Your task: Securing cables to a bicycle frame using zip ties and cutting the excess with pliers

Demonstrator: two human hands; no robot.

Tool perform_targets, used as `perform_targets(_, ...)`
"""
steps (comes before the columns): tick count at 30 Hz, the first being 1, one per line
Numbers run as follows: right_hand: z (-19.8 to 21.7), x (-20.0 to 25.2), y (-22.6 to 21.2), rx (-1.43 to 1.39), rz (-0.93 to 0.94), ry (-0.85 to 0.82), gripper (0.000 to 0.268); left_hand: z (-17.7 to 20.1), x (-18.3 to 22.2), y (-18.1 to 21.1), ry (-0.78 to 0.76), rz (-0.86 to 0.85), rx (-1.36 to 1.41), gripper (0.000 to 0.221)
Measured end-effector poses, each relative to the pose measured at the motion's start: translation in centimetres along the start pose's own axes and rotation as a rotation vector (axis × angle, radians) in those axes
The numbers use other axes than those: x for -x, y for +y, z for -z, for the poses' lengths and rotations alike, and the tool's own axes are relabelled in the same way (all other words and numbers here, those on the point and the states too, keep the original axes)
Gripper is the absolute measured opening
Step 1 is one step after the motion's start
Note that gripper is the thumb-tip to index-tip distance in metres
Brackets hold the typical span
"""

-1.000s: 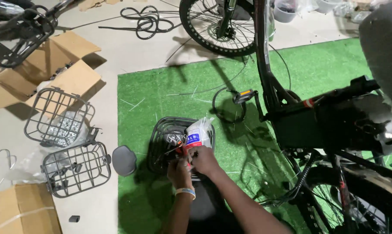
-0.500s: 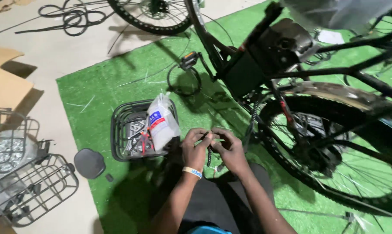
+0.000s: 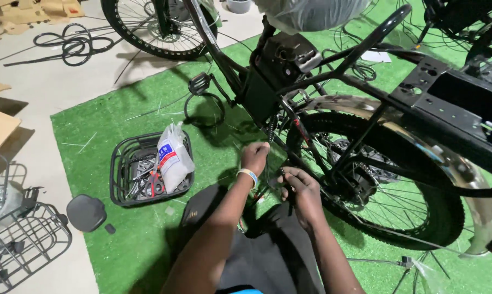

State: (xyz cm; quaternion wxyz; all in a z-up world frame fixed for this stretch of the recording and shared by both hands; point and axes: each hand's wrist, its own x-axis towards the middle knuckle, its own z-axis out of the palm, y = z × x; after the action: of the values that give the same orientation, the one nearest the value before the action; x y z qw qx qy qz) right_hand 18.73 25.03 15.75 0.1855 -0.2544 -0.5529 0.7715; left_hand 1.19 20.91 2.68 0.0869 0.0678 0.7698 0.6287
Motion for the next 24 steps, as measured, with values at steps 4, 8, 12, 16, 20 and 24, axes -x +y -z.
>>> perform_targets(4,0.6,-1.0,-0.8,0.028,-0.01,0.025,0.026,-2.9,0.2,-2.1,-0.091,0.032,0.289,0.022)
perform_targets(8,0.6,-2.7,0.0,0.047,0.011,0.041,0.021,-1.2,1.6,0.0,-0.111,0.09,0.486,0.025)
perform_targets(12,0.4,-4.8,2.2,0.022,0.039,0.036,0.018,0.0,1.3,-0.4,-0.125,-0.006,0.158,0.022)
perform_targets(16,-0.7,-4.3,2.8,-0.001,0.007,0.026,0.019,2.0,4.3,1.3,-0.141,-0.052,0.132,0.029)
perform_targets(20,-1.4,-3.3,2.0,0.013,0.01,0.078,0.019,2.2,4.5,0.9,-0.082,-0.06,0.156,0.031)
perform_targets(24,-0.6,-4.4,3.4,0.11,0.085,0.18,0.013,4.1,6.0,4.5,-0.033,-0.12,0.158,0.022)
